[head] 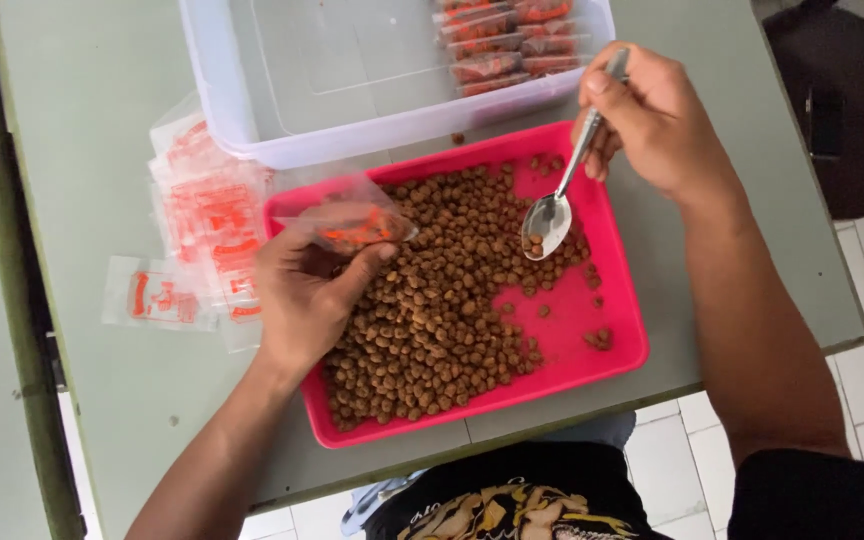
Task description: The person scoops small roasted snacks from a tray using a spoon and fills small plastic pouches, then places the filled pouches into a larger container.
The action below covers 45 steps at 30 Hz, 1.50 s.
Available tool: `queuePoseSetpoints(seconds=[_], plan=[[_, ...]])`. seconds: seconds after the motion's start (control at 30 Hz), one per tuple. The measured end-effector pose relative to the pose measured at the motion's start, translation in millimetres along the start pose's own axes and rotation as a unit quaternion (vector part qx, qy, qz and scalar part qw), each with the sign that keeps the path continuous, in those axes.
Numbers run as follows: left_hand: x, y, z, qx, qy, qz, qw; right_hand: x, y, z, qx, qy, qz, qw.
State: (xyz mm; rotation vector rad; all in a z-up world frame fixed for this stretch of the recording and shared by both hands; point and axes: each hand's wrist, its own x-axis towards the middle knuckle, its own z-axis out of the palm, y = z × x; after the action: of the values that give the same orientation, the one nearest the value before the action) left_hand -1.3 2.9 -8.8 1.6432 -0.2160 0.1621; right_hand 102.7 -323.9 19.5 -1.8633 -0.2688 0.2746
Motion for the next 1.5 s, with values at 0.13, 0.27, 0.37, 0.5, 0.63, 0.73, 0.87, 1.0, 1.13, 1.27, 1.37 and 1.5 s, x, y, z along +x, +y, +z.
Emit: queuePoseSetpoints(seconds=[0.13,0.27,0.37,0.5,0.63,0.73,0.87,1.0,1.13,1.27,1.37,1.5], plan=[[6,12,2,0.003,-0.015,0.012,1.000,-3,-14,11,0.037,0.071,-0.017,0.997],[5,10,0,-0.109,-0.057,0.025,0.992,1,-52,33,0.084,0.082,-0.028,0.993],[6,12,-1,-0.095,-0.054,0.021,0.994,5,-81,45,0.073,0.075,-0.045,0.993],[6,9,-1,-0.090,-0.060,0.012,0.994,18,-104,54,0.050,0.096,-0.104,0.989],[5,11,-2,-0.061,-0.063,0.014,0.996,28,-121,60,0.020,0.091,-0.158,0.983],[5,12,-3,-0.038,-0.066,0.025,0.997,30,-128,62,-0.018,0.095,-0.173,0.980],[4,1,-1,-0.015,-0.061,0.016,0.998,20,-130,61,-0.089,0.041,-0.243,0.965],[4,-8,1,-0.031,-0.048,-0.006,0.998,2,-116,59,-0.165,0.043,-0.384,0.907],[8,-5,-3,-0.128,-0.041,-0.025,0.991,8,-55,34,-0.017,0.165,-0.400,0.902],[11,-4,-6,-0.219,-0.031,-0.049,0.974,8,-14,5,-0.030,0.211,-0.267,0.940],[11,-8,-4,-0.218,-0.011,-0.058,0.974,8,14,-7,-0.085,0.204,-0.225,0.949],[12,-11,-6,-0.259,-0.026,-0.027,0.965,10,38,-9,-0.068,0.217,-0.205,0.952]])
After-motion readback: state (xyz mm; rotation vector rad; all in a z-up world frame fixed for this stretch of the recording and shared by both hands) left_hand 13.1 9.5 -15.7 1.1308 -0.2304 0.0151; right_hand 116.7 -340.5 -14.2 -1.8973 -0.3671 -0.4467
